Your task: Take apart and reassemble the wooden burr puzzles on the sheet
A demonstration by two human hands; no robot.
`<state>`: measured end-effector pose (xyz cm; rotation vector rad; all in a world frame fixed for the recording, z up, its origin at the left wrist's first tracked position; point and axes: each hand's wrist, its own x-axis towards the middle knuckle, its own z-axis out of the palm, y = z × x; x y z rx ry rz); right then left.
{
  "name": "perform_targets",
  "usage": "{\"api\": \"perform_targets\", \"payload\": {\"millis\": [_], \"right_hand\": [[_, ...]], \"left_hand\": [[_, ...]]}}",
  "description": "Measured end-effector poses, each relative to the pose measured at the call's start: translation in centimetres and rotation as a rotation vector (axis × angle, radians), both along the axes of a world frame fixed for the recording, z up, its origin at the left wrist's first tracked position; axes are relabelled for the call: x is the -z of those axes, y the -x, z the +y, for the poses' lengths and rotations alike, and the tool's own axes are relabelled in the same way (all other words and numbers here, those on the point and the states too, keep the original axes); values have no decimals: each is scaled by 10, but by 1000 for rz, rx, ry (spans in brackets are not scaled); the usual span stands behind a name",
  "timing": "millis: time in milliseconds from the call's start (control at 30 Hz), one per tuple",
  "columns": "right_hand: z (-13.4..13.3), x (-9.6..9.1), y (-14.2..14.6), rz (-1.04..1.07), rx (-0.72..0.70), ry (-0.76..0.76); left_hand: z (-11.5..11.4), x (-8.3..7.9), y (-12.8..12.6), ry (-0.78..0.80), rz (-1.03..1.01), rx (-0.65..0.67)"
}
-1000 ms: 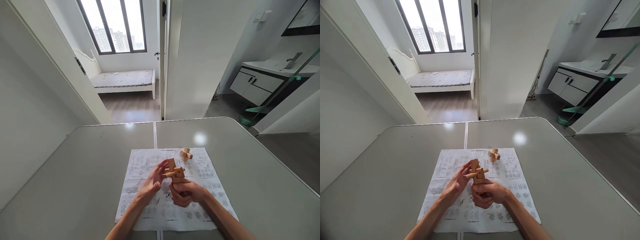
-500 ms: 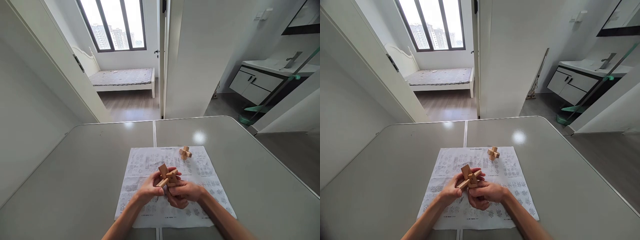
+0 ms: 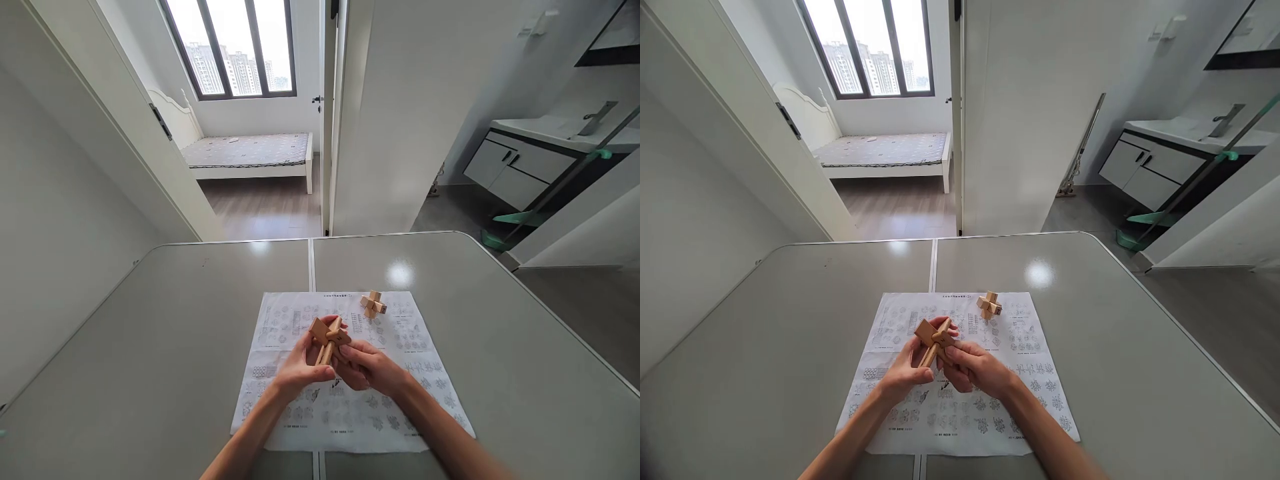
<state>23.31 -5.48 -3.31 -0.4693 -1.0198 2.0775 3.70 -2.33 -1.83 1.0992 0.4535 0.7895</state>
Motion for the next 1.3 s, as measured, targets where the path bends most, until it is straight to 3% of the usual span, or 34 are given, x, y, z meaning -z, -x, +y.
{"api": "perform_targets", "payload": {"millis": [133, 367, 733, 1100, 1300], "right_hand": [[-1, -1, 3, -13, 46, 6], [-3, 3, 7, -32, 135, 8], [0, -3, 3, -61, 152, 15], [-1, 2, 3, -24, 230, 105], [0, -3, 2, -11, 265, 158]], "left_hand": [[1, 3, -1, -13, -17, -19], [-3, -7, -3, 6, 11, -63], [-7, -11, -1, -5, 118, -127], [-7, -1, -5, -133, 134, -217], [-11, -4, -6, -191, 187, -232]]}}
